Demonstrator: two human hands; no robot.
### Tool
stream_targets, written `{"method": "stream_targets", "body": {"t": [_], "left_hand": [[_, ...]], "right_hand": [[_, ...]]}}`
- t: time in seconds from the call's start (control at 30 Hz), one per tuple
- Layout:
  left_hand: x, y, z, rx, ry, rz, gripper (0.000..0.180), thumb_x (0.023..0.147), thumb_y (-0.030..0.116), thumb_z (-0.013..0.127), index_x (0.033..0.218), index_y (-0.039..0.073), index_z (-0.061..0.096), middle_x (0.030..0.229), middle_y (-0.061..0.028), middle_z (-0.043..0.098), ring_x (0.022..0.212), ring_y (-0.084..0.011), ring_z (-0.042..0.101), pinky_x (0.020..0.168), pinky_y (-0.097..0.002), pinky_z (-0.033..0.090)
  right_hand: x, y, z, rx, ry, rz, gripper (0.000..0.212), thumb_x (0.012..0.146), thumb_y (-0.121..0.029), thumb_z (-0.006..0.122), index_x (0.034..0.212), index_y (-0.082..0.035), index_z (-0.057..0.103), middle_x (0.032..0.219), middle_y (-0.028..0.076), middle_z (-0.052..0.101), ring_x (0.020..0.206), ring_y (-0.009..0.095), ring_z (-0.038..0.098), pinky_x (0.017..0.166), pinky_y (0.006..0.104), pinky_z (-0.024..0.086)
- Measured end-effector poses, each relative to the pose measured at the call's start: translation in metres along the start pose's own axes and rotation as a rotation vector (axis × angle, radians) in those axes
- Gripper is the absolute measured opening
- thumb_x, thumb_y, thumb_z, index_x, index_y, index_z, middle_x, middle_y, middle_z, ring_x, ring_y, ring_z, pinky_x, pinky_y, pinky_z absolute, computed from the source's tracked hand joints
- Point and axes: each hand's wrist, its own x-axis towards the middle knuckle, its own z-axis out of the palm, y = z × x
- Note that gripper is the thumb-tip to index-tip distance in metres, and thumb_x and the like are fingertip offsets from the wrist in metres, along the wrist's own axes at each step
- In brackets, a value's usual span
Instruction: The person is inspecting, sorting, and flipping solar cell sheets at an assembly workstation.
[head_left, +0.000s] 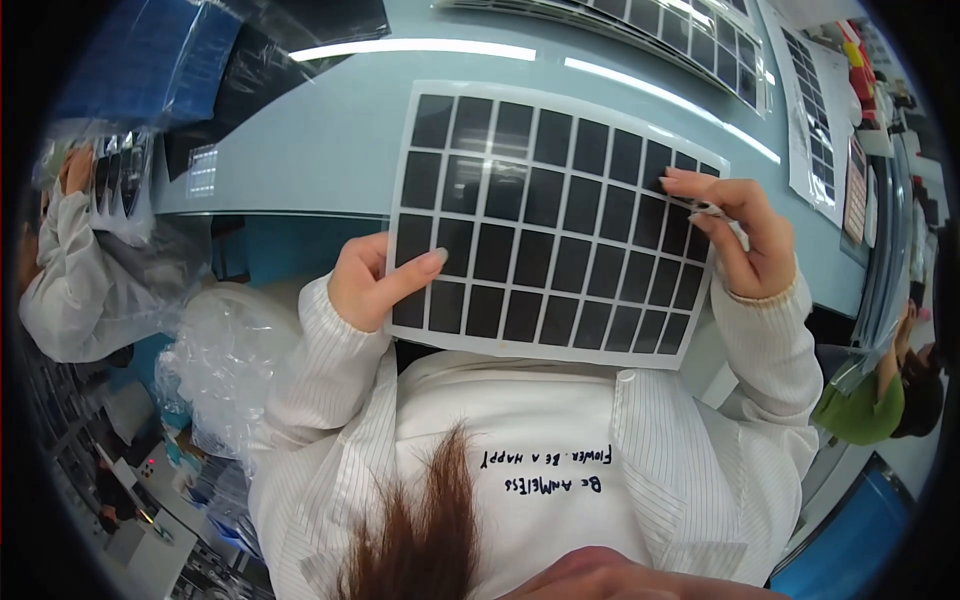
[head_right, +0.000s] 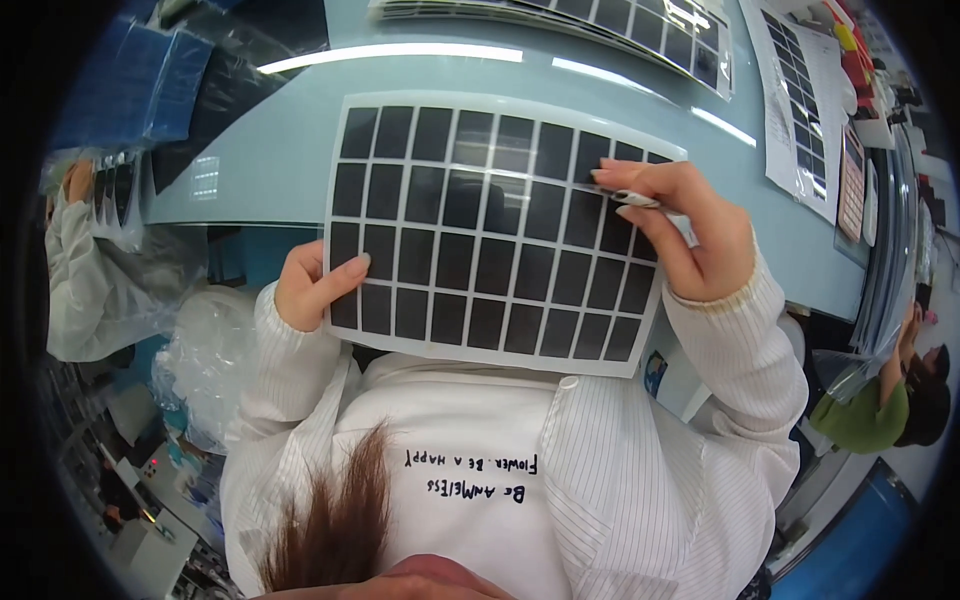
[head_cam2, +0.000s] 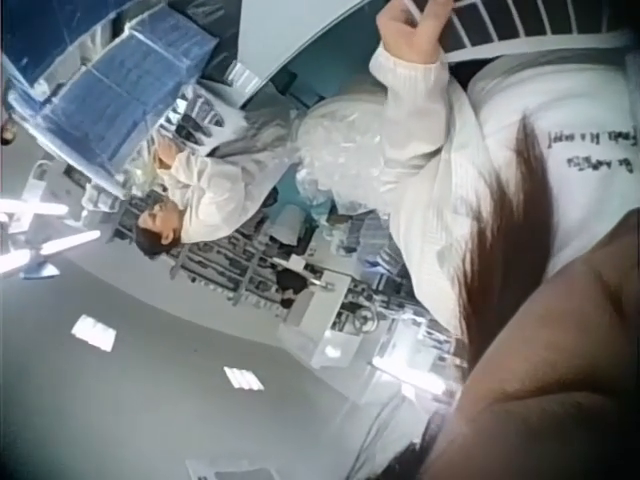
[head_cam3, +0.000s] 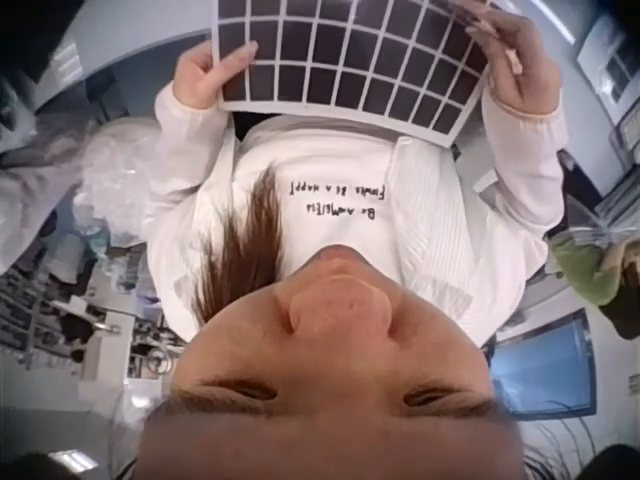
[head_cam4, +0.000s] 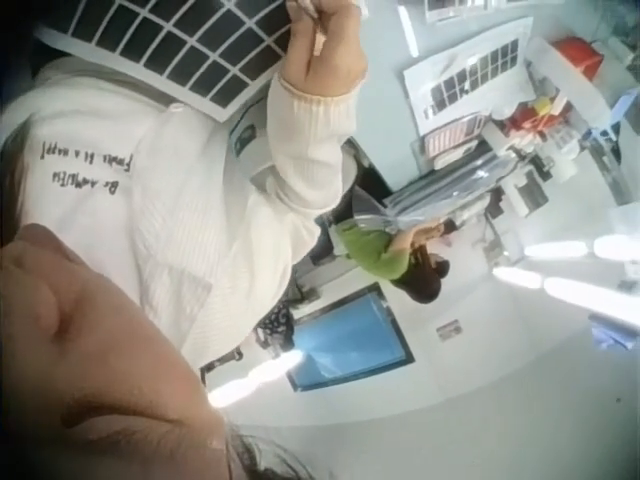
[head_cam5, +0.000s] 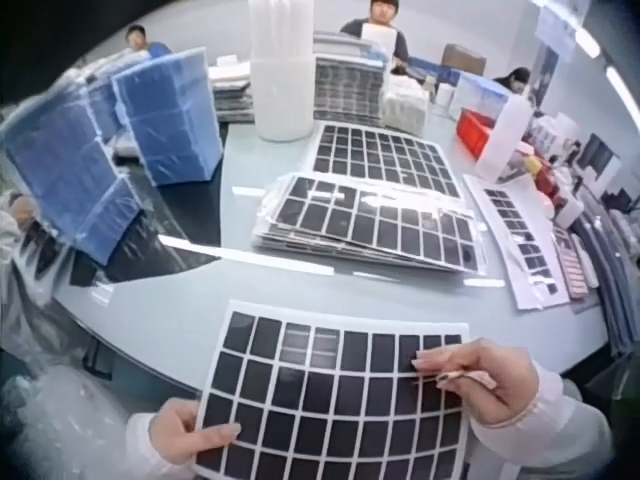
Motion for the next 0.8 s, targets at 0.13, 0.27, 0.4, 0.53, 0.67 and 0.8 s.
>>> {"method": "stream_targets", "body": {"t": [0.13,0.27,0.4,0.53,0.67,0.8], "left_hand": [[0.004,0.002,-0.001,0.078,-0.035,-0.014,0.023,0.082,0.019,0.066,0.088,-0.002,0.063,0.082,-0.0029,0.063,0.073,-0.0068,0.055,0.068,-0.0217,0.045],[0.002,-0.001,0.007,0.067,-0.102,0.036,0.025,0.083,0.016,0.063,0.099,-0.002,0.059,0.088,-0.0058,0.064,0.080,-0.0099,0.058,0.073,-0.0230,0.046],[-0.005,-0.011,0.022,-0.180,-0.062,0.108,0.027,0.086,0.018,0.060,0.104,-0.001,0.057,0.088,-0.0018,0.062,0.077,-0.0069,0.054,0.071,-0.0215,0.044],[-0.006,-0.007,0.030,-0.163,0.058,0.066,0.018,0.088,0.016,0.058,0.094,-0.001,0.060,0.077,0.0008,0.060,0.068,-0.0035,0.050,0.063,-0.0186,0.041],[-0.007,-0.012,0.026,-0.006,0.080,0.082,0.017,0.088,0.015,0.058,0.088,-0.001,0.061,0.072,0.0013,0.060,0.064,-0.0025,0.049,0.058,-0.0181,0.040],[-0.009,-0.008,0.028,-0.072,0.066,0.077,0.016,0.088,0.012,0.056,0.091,-0.003,0.061,0.074,0.0003,0.061,0.066,-0.0026,0.050,0.059,-0.0182,0.040]], "right_hand": [[0.006,-0.029,-0.005,0.114,0.156,0.139,0.012,0.083,0.007,0.049,0.094,0.005,0.050,0.081,0.009,0.061,0.073,0.014,0.061,0.068,0.0233,0.048],[0.023,-0.062,0.014,-0.017,-0.006,0.144,0.010,0.084,0.003,0.050,0.094,0.002,0.052,0.074,0.005,0.054,0.063,0.010,0.051,0.058,0.0213,0.041],[0.038,-0.064,0.051,-0.116,-0.115,-0.131,0.014,0.078,0.003,0.057,0.092,0.002,0.055,0.073,0.013,0.053,0.058,0.025,0.054,0.053,0.0293,0.043],[0.050,-0.065,0.077,-0.246,-0.109,-0.278,0.019,0.075,0.003,0.062,0.092,0.001,0.055,0.066,0.010,0.052,0.052,0.023,0.054,0.045,0.0296,0.041],[0.056,-0.060,0.092,-0.255,-0.055,-0.371,0.020,0.074,0.002,0.063,0.092,0.001,0.056,0.061,0.008,0.050,0.047,0.021,0.053,0.040,0.0296,0.040],[0.058,-0.062,0.099,-0.252,-0.070,-0.409,0.018,0.074,0.001,0.063,0.091,0.001,0.056,0.060,0.007,0.050,0.046,0.020,0.053,0.039,0.0300,0.040]]}}
